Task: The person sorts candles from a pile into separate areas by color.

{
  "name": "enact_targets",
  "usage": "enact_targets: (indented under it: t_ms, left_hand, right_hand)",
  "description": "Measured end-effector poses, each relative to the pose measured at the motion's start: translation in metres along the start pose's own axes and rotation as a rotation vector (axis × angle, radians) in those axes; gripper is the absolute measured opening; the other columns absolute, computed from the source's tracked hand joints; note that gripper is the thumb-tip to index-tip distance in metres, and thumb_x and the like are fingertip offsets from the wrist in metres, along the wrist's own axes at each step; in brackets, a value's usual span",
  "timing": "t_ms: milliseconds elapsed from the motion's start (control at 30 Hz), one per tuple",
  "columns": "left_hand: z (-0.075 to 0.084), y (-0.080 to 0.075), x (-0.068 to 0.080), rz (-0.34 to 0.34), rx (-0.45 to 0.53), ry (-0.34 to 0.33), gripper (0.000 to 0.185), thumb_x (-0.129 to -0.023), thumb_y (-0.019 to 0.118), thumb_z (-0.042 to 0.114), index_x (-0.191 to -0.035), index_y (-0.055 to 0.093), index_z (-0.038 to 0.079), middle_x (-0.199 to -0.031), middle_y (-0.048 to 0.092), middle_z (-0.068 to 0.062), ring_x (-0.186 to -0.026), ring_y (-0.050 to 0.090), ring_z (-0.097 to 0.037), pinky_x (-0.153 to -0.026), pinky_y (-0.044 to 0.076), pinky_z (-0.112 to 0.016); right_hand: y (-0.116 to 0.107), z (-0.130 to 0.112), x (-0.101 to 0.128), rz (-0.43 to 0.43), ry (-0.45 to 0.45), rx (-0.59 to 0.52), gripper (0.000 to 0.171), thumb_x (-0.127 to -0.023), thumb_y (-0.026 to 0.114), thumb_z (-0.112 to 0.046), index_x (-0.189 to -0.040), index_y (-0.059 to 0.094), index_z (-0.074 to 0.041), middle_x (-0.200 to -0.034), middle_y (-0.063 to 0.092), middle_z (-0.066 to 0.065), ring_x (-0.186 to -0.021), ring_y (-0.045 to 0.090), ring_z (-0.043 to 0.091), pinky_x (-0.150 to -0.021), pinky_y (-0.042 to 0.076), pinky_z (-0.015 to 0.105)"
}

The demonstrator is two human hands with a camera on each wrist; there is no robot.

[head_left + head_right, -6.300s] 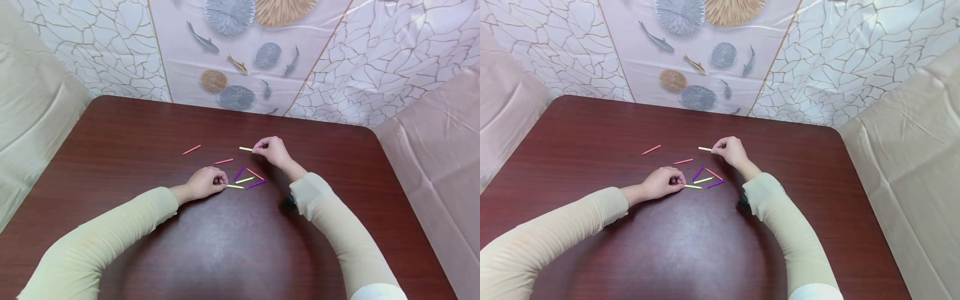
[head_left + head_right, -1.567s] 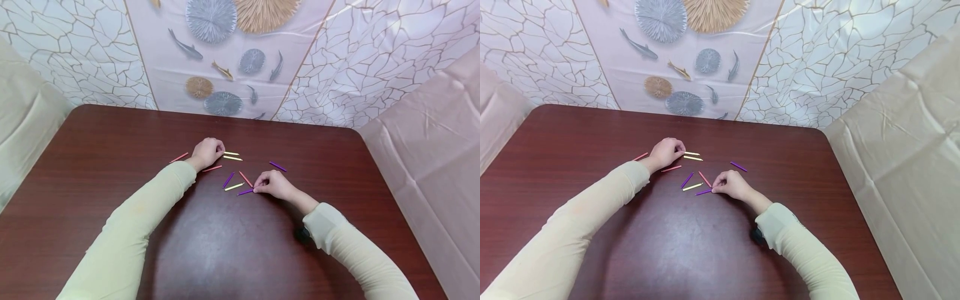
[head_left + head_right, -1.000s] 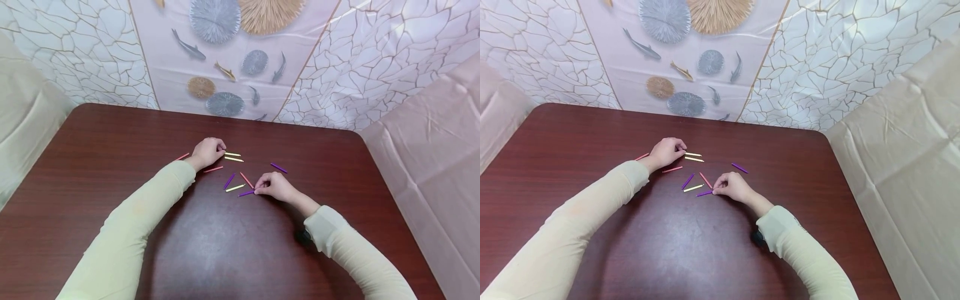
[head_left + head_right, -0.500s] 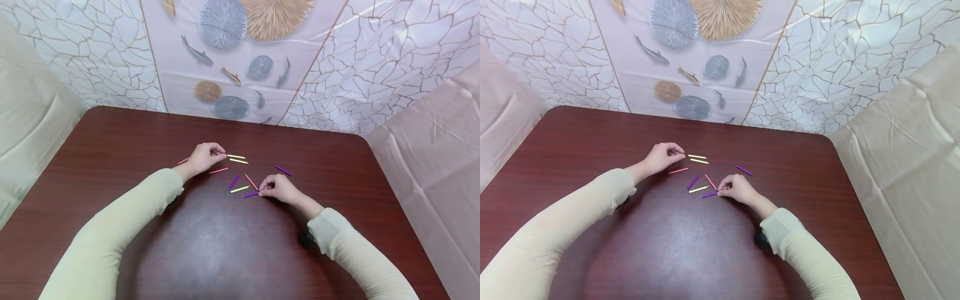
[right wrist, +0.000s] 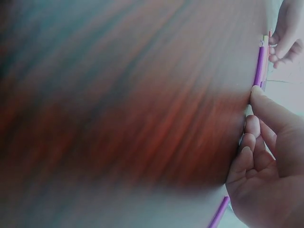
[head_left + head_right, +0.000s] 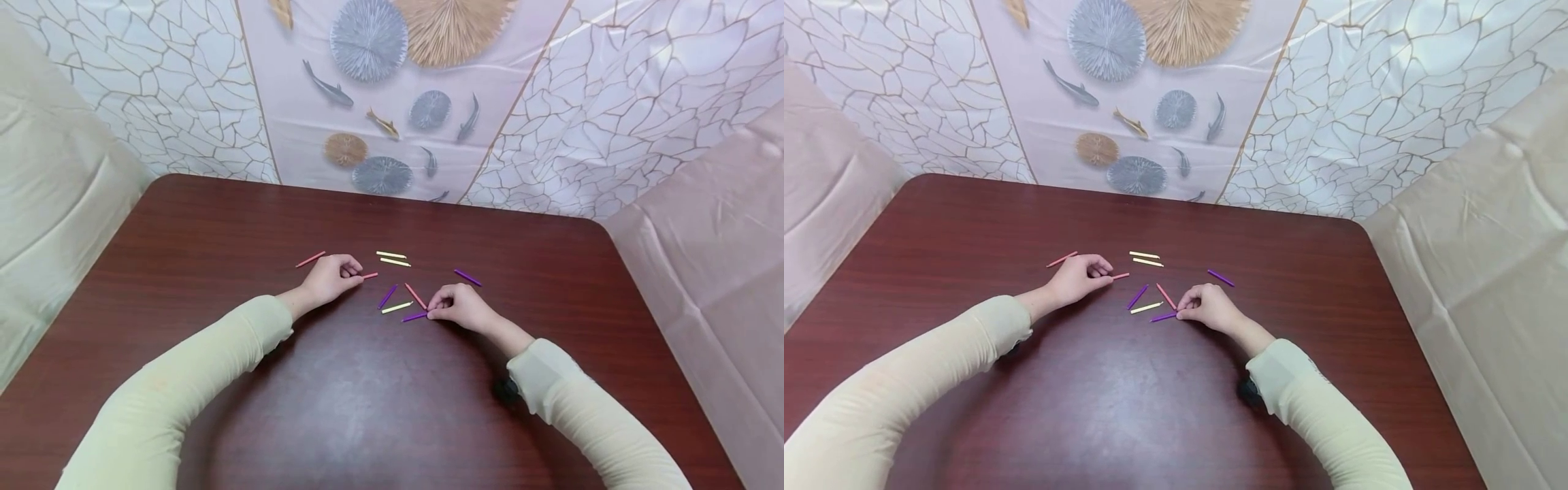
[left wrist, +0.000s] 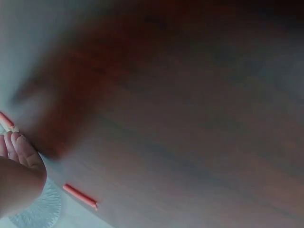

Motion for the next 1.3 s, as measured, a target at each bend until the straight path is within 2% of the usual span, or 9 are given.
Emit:
enact_targets:
  t_ms: [367,800,1133,1300]
  left_hand:
    - [-0.001,-0.002,0.005,-0.019,-0.057,0.036,0.008,-0.08,0.065,0.003,-0.088,0.068,0.001,-0.075,0.063,-0.007,-0.068,0.055,-0.013,-0.065,0.043,-0.021]
    - [-0.001,-0.002,0.003,-0.029,-0.103,0.069,0.008,-0.079,0.063,0.002,-0.085,0.068,0.001,-0.073,0.063,-0.007,-0.067,0.054,-0.012,-0.064,0.043,-0.021]
    - [0.0,-0.004,0.004,-0.068,-0.12,0.046,0.006,-0.08,0.064,0.003,-0.083,0.068,0.002,-0.071,0.064,-0.005,-0.067,0.054,-0.011,-0.064,0.042,-0.02]
    - [-0.001,-0.005,0.005,-0.078,-0.124,0.038,0.006,-0.08,0.064,0.004,-0.083,0.068,0.002,-0.072,0.064,-0.006,-0.067,0.055,-0.012,-0.064,0.042,-0.021]
  right_hand:
    - [-0.005,-0.002,0.0,0.003,-0.02,-0.009,0.008,-0.073,0.076,-0.008,-0.078,0.072,-0.004,-0.071,0.064,0.002,-0.064,0.05,0.003,-0.06,0.042,0.018]
    - [-0.006,-0.002,0.0,0.007,-0.01,0.012,0.009,-0.073,0.077,-0.01,-0.078,0.071,-0.005,-0.069,0.062,-0.001,-0.064,0.049,0.002,-0.06,0.042,0.018]
    - [-0.004,0.005,0.003,0.028,-0.057,0.037,0.008,-0.074,0.076,-0.013,-0.075,0.071,-0.007,-0.07,0.066,0.001,-0.065,0.048,0.001,-0.062,0.041,0.019]
    - [-0.013,0.013,0.01,0.087,-0.018,0.037,0.007,-0.075,0.077,-0.014,-0.075,0.072,-0.009,-0.071,0.069,0.001,-0.065,0.051,0.002,-0.063,0.042,0.019]
Point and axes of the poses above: each hand's wrist, its own x-axis away from the middle knuckle, its own y-axis out of the palm, z = x × y, the point moved 1 cm from there along -x, towards the middle knuckle
